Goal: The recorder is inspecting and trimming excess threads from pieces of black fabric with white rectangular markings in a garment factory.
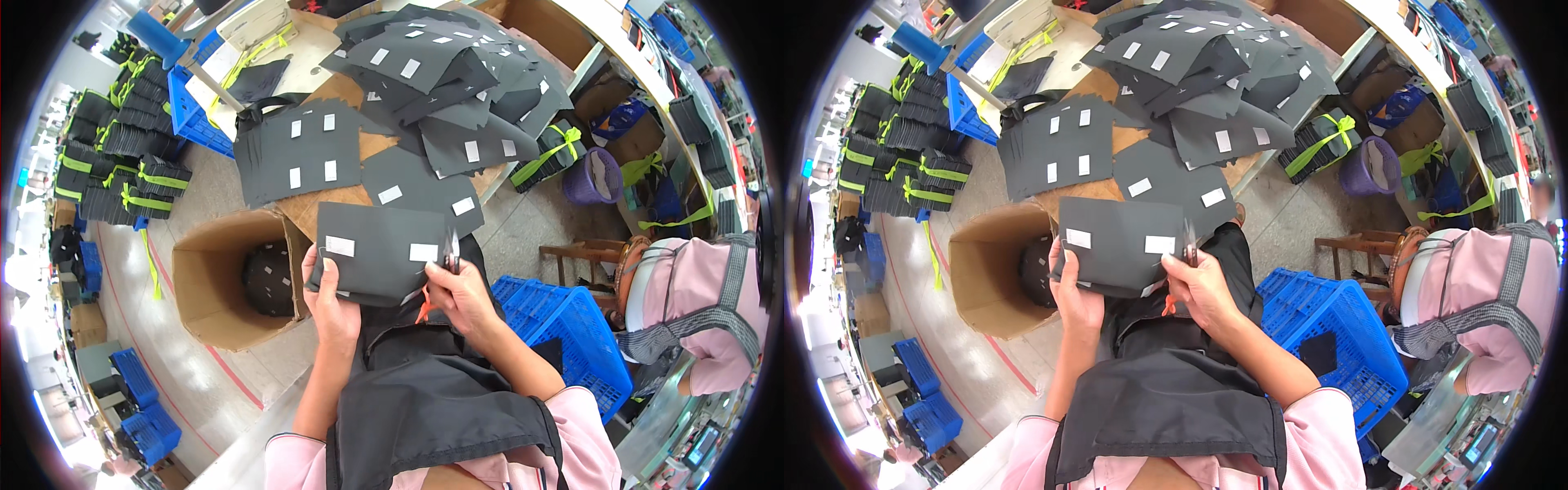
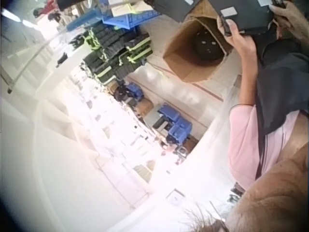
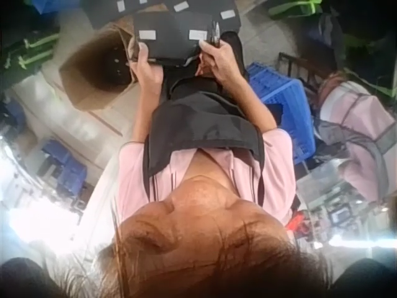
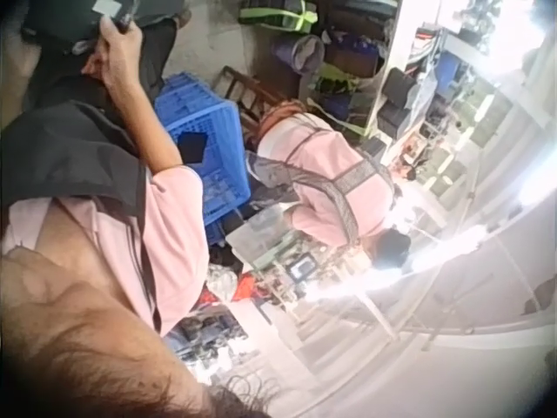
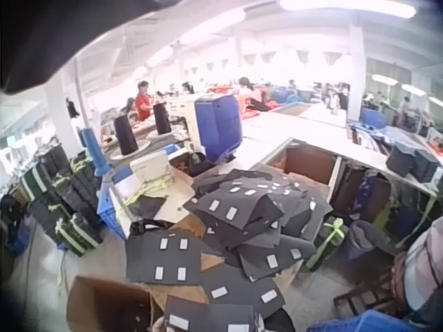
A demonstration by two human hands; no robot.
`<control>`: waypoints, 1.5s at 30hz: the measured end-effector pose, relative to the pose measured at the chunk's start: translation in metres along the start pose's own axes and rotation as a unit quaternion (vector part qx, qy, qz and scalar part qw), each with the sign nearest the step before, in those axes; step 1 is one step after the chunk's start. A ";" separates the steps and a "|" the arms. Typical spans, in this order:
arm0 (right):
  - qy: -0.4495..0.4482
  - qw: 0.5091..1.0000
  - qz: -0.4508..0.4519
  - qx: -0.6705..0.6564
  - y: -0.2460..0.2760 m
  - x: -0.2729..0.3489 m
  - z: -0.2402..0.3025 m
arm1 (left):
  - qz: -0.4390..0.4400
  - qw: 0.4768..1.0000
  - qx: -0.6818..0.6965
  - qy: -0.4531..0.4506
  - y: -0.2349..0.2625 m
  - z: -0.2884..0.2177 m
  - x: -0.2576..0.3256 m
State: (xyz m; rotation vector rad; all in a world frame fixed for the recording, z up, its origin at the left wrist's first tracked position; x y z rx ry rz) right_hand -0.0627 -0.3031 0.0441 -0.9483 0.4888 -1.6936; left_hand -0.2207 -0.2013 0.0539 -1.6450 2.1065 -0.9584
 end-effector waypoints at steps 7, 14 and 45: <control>0.126 0.930 -0.012 0.345 -0.014 0.000 0.056 | 0.186 0.661 -0.676 -0.267 -0.083 -0.077 0.000; 0.096 0.842 0.042 0.530 -0.042 0.009 0.066 | 0.351 0.802 -0.477 0.078 -0.078 -0.060 0.003; 0.368 0.583 -0.043 0.723 -0.041 0.038 0.065 | 0.211 0.901 -0.253 0.283 -0.060 -0.006 0.006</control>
Point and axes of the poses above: each hand's wrist, its own x-axis away from the middle knuckle, its own y-axis out of the back of the hand, z = x × y, the point moved 4 cm from there along -x, towards the middle knuckle, and after that the axes turned 9 degrees about z, right-handed, at the moved point
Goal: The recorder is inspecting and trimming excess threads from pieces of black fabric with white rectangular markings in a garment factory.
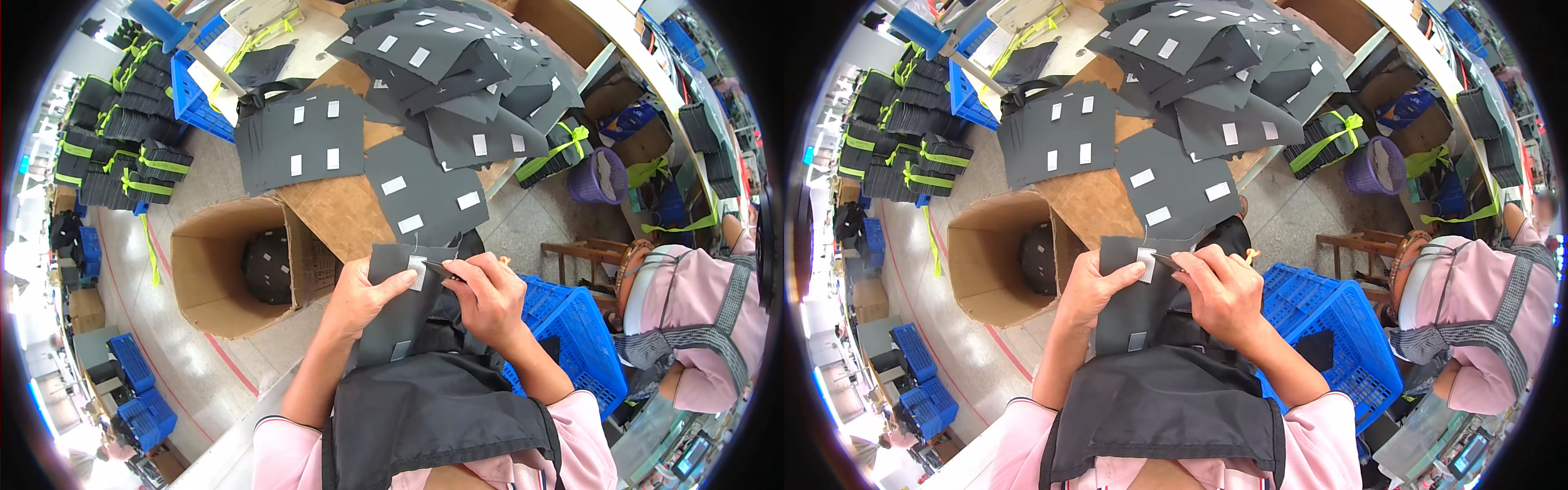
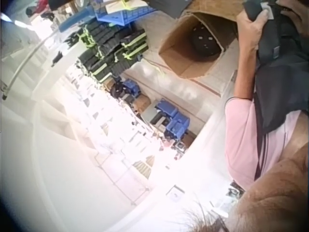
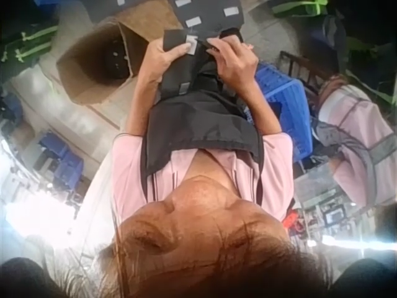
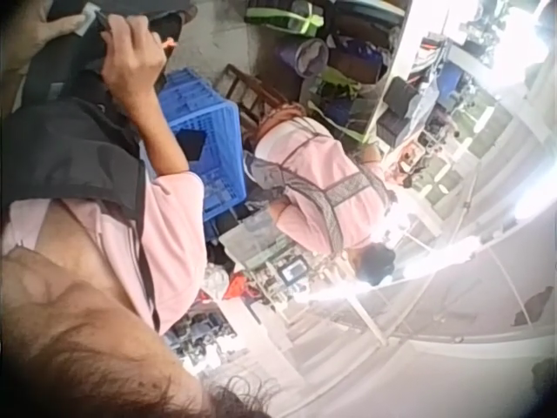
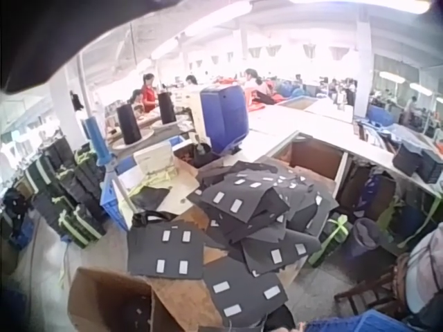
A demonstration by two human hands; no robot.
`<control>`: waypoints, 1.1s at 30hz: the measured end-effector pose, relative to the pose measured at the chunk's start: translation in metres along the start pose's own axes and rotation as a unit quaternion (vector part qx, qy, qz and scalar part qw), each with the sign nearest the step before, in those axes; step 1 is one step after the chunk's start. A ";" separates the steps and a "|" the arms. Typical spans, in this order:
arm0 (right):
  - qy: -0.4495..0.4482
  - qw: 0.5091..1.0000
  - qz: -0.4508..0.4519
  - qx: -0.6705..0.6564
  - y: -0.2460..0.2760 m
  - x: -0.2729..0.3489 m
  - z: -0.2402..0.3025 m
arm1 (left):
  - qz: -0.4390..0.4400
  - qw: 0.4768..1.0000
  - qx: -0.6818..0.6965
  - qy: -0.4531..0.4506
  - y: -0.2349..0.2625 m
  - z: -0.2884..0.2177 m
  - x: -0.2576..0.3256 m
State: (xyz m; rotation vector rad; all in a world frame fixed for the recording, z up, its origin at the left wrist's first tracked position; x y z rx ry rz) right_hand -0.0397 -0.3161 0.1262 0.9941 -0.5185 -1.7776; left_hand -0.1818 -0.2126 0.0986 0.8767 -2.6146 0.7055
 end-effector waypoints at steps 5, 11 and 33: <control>-0.010 0.998 -0.030 -0.046 0.001 0.002 0.000 | 0.010 1.000 -0.007 0.014 0.000 -0.002 0.001; -0.045 0.992 -0.026 -0.117 0.007 -0.002 -0.006 | 0.009 1.000 -0.005 0.018 0.004 -0.005 0.003; 0.001 0.999 0.010 -0.032 0.004 0.003 0.007 | 0.033 0.996 0.043 0.064 0.005 0.001 0.004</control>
Point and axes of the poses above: each hand's wrist, its own x-axis away from the middle knuckle, its own y-axis out of the back of the hand, z = x × y, the point moved 4 cm from there along -x, towards the middle knuckle, and after that the axes turned 9 degrees about z, right-handed, at the moved point
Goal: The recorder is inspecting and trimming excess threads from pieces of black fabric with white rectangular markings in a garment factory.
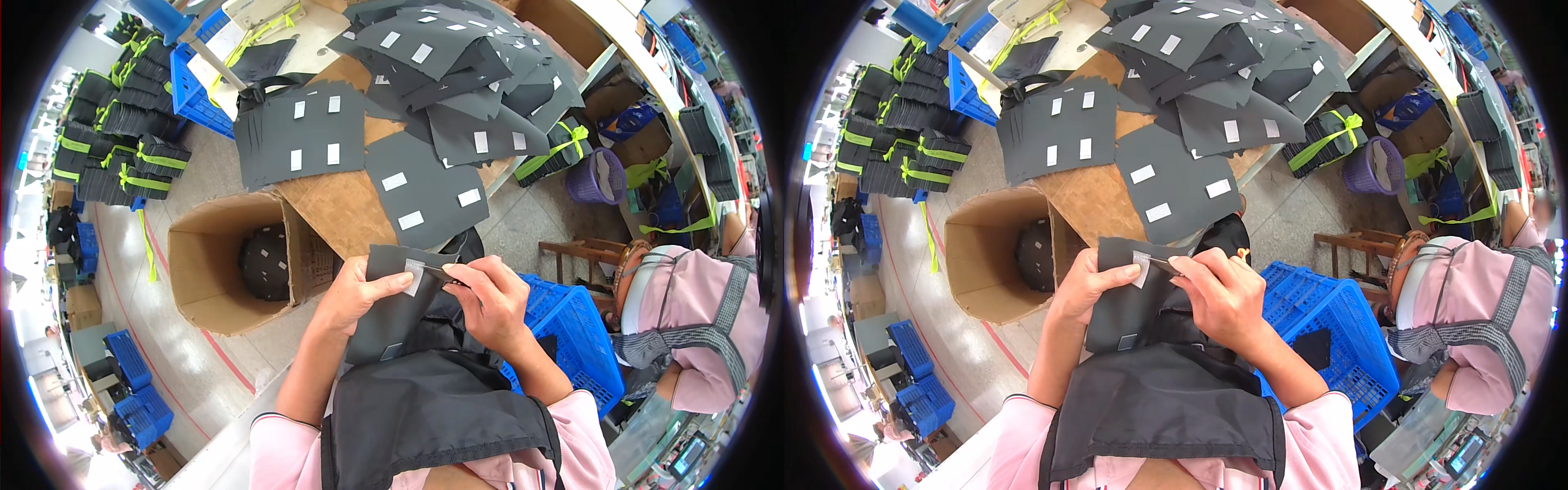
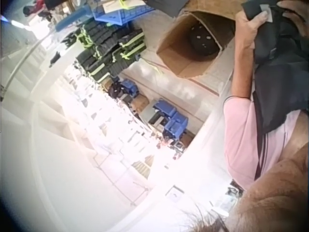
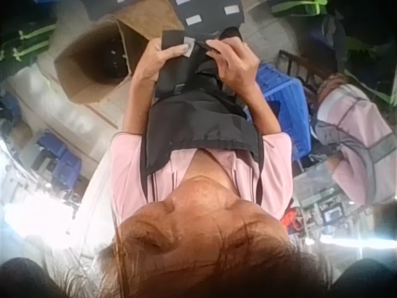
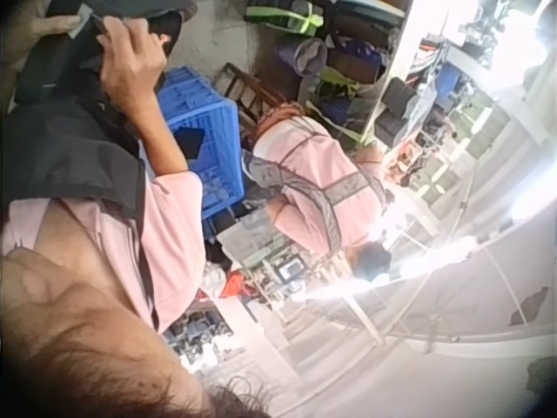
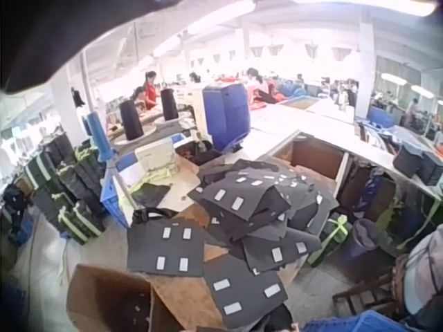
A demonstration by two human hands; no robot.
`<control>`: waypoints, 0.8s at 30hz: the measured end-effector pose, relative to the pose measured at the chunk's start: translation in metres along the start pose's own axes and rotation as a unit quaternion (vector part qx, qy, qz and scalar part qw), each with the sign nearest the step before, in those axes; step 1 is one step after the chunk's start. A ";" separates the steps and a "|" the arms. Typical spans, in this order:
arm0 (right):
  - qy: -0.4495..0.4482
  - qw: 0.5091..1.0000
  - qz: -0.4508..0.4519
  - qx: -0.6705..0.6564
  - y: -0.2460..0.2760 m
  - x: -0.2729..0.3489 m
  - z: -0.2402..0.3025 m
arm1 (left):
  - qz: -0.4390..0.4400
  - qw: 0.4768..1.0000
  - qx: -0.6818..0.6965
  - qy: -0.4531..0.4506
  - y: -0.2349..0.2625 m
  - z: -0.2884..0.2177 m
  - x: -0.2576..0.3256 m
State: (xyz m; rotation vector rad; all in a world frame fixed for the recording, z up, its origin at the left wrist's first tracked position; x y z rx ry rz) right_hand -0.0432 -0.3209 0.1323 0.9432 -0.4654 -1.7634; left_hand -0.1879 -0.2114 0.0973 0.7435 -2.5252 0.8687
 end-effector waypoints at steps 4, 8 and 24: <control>0.004 1.000 -0.018 -0.006 0.004 -0.002 0.004 | 0.002 1.000 -0.004 0.004 0.000 0.000 0.000; -0.003 1.000 -0.015 0.012 0.002 -0.004 -0.002 | 0.012 1.000 -0.025 0.000 0.001 -0.001 -0.001; -0.044 0.953 0.230 -0.192 -0.001 -0.026 -0.047 | 0.040 0.990 -0.132 -0.022 0.007 -0.014 -0.003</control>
Point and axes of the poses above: each hand's wrist, its own x-axis away from the middle knuckle, its own y-axis out of the back of the hand, z = x × y, the point moved 4 cm from there along -x, towards the middle knuckle, and after that the axes turned 9 degrees about z, right-handed, at the moved point
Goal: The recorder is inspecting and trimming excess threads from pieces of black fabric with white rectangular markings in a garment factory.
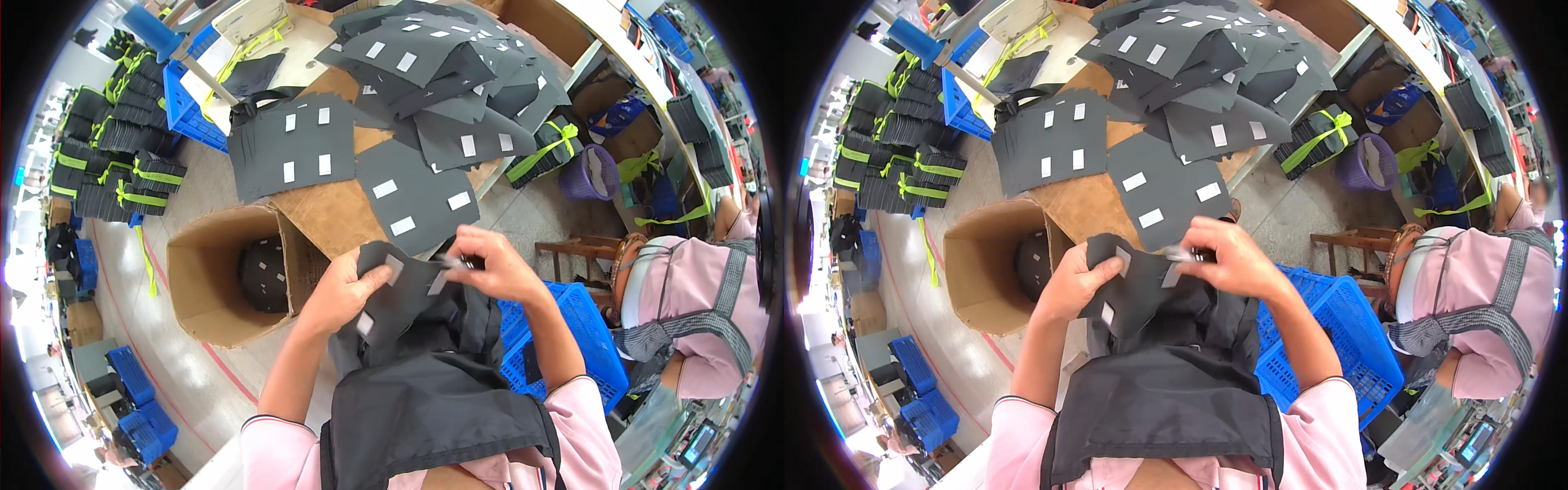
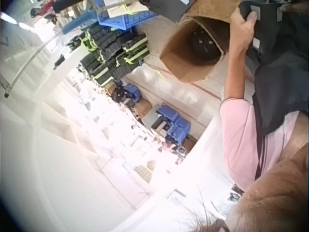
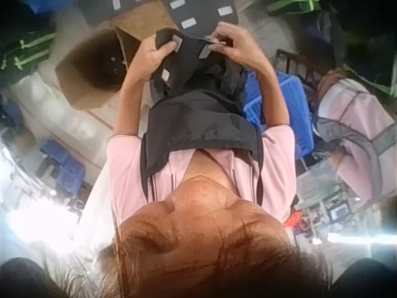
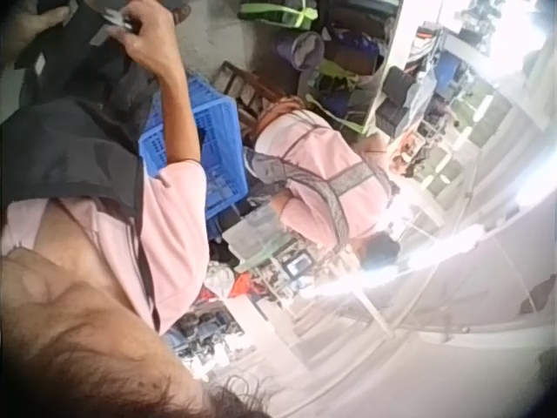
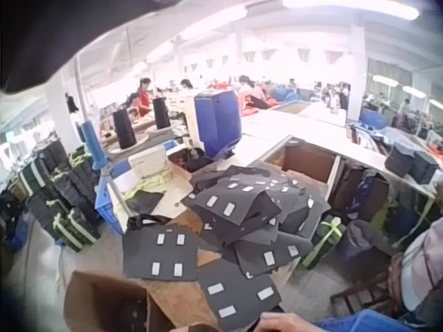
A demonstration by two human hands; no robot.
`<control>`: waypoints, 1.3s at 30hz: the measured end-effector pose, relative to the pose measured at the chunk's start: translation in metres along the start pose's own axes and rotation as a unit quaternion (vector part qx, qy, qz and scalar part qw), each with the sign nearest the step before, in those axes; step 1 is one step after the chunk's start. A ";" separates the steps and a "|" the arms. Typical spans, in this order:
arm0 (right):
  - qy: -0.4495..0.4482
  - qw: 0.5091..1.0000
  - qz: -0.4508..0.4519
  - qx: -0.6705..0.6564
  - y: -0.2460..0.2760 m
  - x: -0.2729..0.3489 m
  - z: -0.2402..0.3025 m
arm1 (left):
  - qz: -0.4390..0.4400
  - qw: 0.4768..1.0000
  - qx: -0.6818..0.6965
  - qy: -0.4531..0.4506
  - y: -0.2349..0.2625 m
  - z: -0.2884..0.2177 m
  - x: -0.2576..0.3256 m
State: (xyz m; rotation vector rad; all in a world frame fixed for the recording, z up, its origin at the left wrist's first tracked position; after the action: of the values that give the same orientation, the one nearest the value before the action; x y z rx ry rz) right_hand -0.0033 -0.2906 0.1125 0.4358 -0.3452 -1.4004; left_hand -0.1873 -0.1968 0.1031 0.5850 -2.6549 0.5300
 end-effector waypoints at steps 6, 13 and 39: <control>-0.096 0.991 -0.040 -0.085 -0.013 0.001 -0.004 | -0.016 0.991 0.097 -0.089 -0.016 0.003 -0.011; -0.053 0.947 -0.311 0.062 -0.032 0.035 0.020 | -0.134 0.962 0.231 -0.048 -0.012 0.027 -0.013; -0.018 0.953 -0.288 0.090 -0.040 0.023 0.014 | -0.182 0.957 0.206 -0.093 -0.015 0.025 -0.009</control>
State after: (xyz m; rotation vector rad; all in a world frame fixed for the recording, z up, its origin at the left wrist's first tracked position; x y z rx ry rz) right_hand -0.0415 -0.3193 0.1043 0.6989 -0.3956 -1.9545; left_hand -0.1797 -0.2175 0.0818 1.2721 -2.5169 0.9604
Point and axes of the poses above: each hand's wrist, its own x-axis away from the middle knuckle, its own y-axis out of the back of the hand, z = x × y, the point moved 4 cm from there along -x, towards the middle knuckle, and after that the axes turned 9 degrees about z, right-handed, at the moved point
